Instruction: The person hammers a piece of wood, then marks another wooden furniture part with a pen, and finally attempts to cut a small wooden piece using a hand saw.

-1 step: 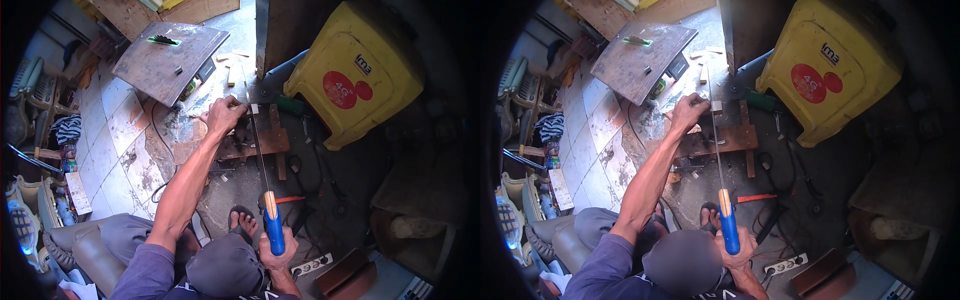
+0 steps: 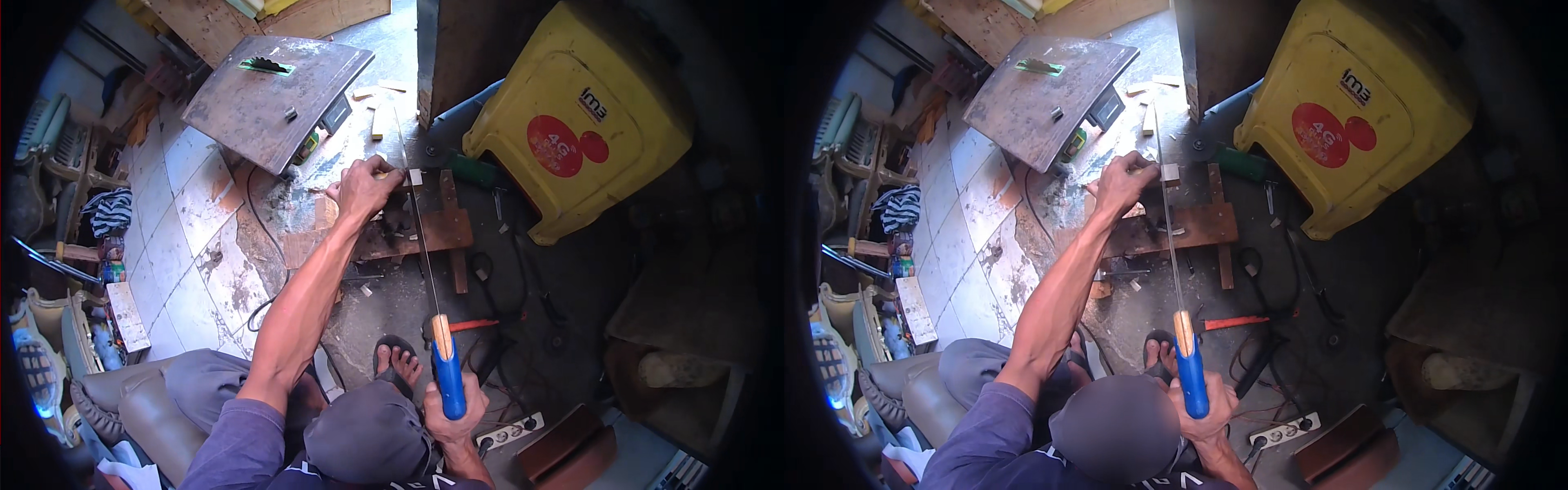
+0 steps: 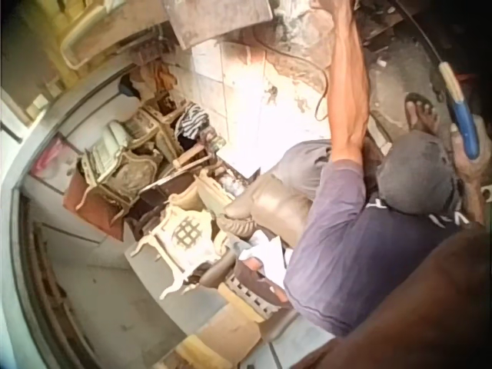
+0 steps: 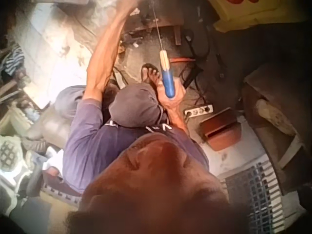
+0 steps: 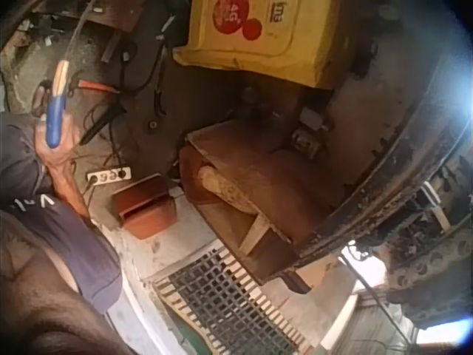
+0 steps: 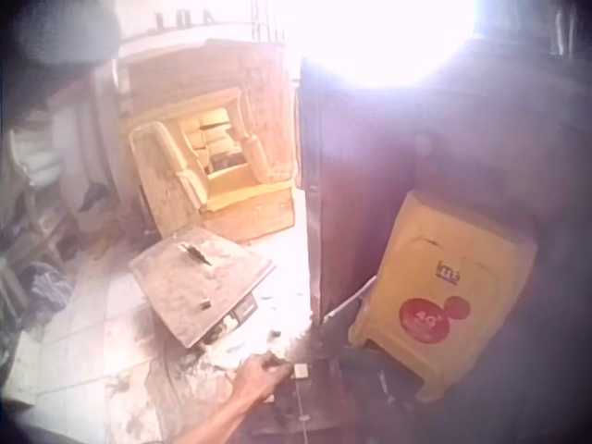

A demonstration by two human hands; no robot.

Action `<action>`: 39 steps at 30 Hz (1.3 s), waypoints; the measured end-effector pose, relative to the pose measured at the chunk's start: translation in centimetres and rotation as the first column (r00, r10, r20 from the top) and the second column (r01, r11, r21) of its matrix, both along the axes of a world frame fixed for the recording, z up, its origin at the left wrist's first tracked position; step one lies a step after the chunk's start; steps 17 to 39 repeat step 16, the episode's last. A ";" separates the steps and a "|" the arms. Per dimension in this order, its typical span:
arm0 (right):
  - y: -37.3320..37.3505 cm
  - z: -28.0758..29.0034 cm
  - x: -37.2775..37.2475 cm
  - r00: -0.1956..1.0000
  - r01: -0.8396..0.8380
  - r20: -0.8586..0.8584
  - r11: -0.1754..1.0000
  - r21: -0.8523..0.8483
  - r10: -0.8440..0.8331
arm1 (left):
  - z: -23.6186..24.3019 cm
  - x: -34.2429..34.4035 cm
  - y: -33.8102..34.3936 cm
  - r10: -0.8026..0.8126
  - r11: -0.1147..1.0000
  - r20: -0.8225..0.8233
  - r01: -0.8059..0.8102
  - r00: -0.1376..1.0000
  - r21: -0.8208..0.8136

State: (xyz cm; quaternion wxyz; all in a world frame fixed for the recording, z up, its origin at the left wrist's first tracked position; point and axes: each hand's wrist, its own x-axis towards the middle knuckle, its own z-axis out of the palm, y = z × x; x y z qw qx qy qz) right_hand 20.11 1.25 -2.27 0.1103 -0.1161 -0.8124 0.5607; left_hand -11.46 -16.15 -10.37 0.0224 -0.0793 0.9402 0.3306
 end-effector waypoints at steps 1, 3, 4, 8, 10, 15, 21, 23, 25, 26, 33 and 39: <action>0.0 0.2 -0.2 1.000 -0.008 -0.017 1.000 0.015 0.009 | 0.0 0.0 -0.1 0.001 1.000 0.000 -0.001 1.000 0.002; 0.1 0.4 -0.6 1.000 -0.010 0.000 1.000 0.010 0.010 | 0.4 -0.2 0.4 -0.008 1.000 0.022 0.008 1.000 0.003; 0.0 0.4 -1.4 1.000 -0.004 0.026 1.000 -0.010 0.005 | 0.5 -0.2 0.6 -0.012 1.000 0.034 0.012 0.999 0.004; 0.4 1.2 0.4 0.999 -0.046 -0.009 0.998 0.045 0.046 | -0.3 -0.4 -0.1 -0.016 1.000 -0.003 0.016 1.000 0.011; 0.5 0.9 -0.2 0.999 -0.029 -0.027 0.999 0.031 0.030 | -0.1 -0.7 -0.1 -0.019 1.000 -0.026 0.018 0.999 -0.012; -0.2 1.2 -2.1 0.997 -0.056 0.047 0.998 -0.014 0.056 | -0.1 0.2 -0.1 -0.027 0.999 0.029 0.028 0.999 -0.015; -0.3 1.0 -2.5 0.997 -0.064 0.036 0.998 -0.012 0.065 | 0.4 -0.1 -0.2 -0.030 0.999 0.038 0.031 0.999 -0.019; -0.3 1.0 -2.5 0.997 -0.064 0.036 0.998 -0.012 0.065 | 0.4 -0.1 -0.2 -0.030 0.999 0.038 0.031 0.999 -0.019; -0.3 1.0 -2.5 0.997 -0.064 0.036 0.998 -0.012 0.065 | 0.4 -0.1 -0.2 -0.030 0.999 0.038 0.031 0.999 -0.019; -0.3 1.0 -2.5 0.997 -0.064 0.036 0.998 -0.012 0.065 | 0.4 -0.1 -0.2 -0.030 0.999 0.038 0.031 0.999 -0.019; -0.3 1.0 -2.5 0.997 -0.064 0.036 0.998 -0.012 0.065 | 0.4 -0.1 -0.2 -0.030 0.999 0.038 0.031 0.999 -0.019; -0.3 1.0 -2.5 0.997 -0.064 0.036 0.998 -0.012 0.065 | 0.4 -0.1 -0.2 -0.030 0.999 0.038 0.031 0.999 -0.019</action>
